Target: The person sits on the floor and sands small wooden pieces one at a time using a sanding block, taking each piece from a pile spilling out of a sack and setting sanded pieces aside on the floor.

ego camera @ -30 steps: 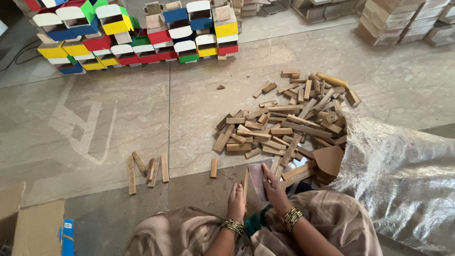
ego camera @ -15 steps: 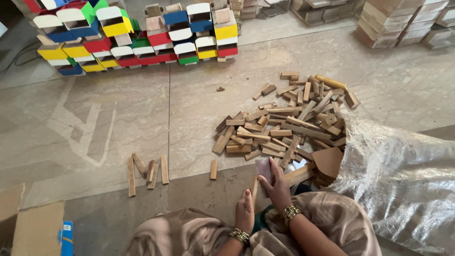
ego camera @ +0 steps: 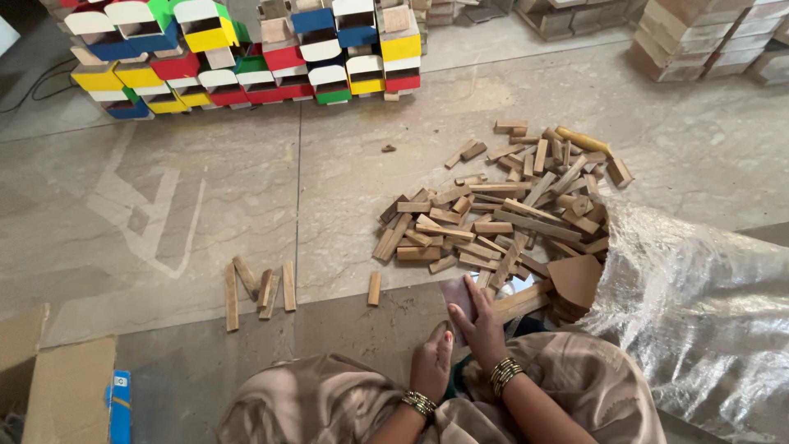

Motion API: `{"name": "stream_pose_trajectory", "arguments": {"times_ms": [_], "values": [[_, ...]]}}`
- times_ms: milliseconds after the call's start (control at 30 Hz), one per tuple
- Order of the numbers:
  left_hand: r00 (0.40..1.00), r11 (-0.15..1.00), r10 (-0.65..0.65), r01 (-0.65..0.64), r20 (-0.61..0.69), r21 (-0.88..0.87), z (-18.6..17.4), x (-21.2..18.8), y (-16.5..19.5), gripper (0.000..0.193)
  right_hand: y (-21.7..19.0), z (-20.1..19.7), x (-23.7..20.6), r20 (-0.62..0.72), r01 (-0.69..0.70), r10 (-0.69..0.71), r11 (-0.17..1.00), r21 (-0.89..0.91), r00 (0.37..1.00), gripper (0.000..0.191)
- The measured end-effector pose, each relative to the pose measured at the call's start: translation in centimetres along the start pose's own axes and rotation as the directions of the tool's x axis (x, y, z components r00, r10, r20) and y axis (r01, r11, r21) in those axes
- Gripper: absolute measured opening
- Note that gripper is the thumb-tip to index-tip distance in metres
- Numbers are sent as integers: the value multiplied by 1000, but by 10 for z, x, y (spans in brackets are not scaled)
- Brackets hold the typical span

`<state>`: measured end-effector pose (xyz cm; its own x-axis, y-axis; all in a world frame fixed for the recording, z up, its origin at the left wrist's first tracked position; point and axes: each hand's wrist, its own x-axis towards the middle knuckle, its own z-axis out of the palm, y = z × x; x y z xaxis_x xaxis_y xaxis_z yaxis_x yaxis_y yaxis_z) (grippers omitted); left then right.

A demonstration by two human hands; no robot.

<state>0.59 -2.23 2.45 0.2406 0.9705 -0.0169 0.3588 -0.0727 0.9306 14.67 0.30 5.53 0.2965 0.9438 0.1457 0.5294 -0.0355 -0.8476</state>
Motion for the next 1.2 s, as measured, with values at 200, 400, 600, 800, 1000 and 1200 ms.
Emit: {"name": "stream_pose_trajectory", "arguments": {"times_ms": [200, 400, 600, 800, 1000, 1200], "values": [[980, 925, -136, 73, -146, -373, -2, 23, -27, 61, -17, 14, -24, 174, -85, 91, 995, -43, 980, 83], [981, 962, -180, 162, -66, -222, 1, 8, -19, 67, -27, 8, -9, 158, -501, 487, 863, 66, 859, 66], [988, 949, -90, 48, -122, -312, 1, 12, -16, 69, -25, 4, -9, 188, -503, 478, 856, 121, 858, 68], [947, 759, -309, 192, -85, -622, -14, 29, -26, 68, -26, 30, -44, 250, 226, -200, 971, -79, 947, 69], [996, 986, -90, 90, 10, -140, -4, 1, -7, 46, 1, 12, 5, -62, -133, 141, 983, 124, 988, 54], [997, 995, 66, -64, 27, -73, -13, 12, -2, 35, 28, -12, 19, 228, -307, 372, 169, 937, 900, 42]]}}
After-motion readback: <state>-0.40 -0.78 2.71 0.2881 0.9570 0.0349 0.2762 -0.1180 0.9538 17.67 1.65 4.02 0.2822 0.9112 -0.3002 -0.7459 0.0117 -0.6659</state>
